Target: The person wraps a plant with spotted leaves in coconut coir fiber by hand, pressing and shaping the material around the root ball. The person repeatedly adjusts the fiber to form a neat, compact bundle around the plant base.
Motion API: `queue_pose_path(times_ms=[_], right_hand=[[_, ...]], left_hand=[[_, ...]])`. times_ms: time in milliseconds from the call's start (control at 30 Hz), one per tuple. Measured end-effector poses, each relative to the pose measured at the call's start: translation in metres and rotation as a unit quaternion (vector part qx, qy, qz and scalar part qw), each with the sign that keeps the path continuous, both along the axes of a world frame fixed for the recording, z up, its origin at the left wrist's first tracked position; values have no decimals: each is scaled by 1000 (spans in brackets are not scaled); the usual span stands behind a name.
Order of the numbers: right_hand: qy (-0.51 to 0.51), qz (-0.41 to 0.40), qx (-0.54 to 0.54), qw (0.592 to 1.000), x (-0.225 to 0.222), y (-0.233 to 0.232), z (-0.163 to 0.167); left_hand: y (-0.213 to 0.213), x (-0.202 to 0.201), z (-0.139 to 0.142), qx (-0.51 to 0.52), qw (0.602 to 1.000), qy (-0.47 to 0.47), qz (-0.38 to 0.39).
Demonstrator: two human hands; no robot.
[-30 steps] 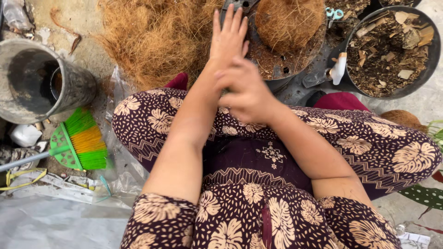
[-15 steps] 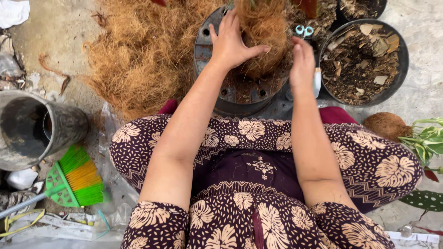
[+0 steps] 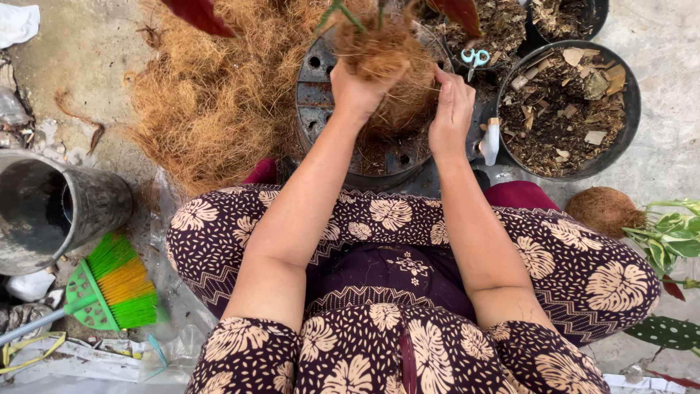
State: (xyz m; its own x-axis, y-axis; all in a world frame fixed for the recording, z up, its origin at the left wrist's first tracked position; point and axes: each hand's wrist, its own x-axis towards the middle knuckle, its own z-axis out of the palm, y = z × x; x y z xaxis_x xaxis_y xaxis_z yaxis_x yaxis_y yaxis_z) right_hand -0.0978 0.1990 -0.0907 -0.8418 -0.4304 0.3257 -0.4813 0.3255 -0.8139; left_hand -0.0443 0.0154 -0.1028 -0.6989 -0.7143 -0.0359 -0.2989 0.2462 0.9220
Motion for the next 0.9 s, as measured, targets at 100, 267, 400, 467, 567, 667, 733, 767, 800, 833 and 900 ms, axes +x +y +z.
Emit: queue_pose_path(times_ms=[100,267,400,467,567,667,733,767,800,833,900], right_hand=[[10,50,-57,997,2,0,22],[-143,92,-173,970,-14,12,54],[-209,195,-175,942,-14,9,55],[-217,283,-102,929,-2,7,46],[-284,410,-60,865,20,-1,30],[-367,450,12,814,34,1,25],[-332,419,44,844,40,5,30],[-314,404,60,857,45,8,35],[-260,406,95,871,50,10,42],[-204,407,130,881,55,13,50],[-81,394,209,891,65,19,67]], left_hand=[[-19,13,17,173,968,172,-52],[-43,54,64,176,945,243,-132],[-48,79,91,210,930,267,-140],[-50,89,98,243,927,260,-119],[-56,99,102,253,913,299,-119],[-62,104,101,251,901,339,-105],[-64,103,98,247,901,348,-83],[-65,103,96,242,904,345,-68],[-67,103,94,237,908,342,-53],[-68,104,93,226,909,345,-56],[-70,105,89,208,912,349,-59]])
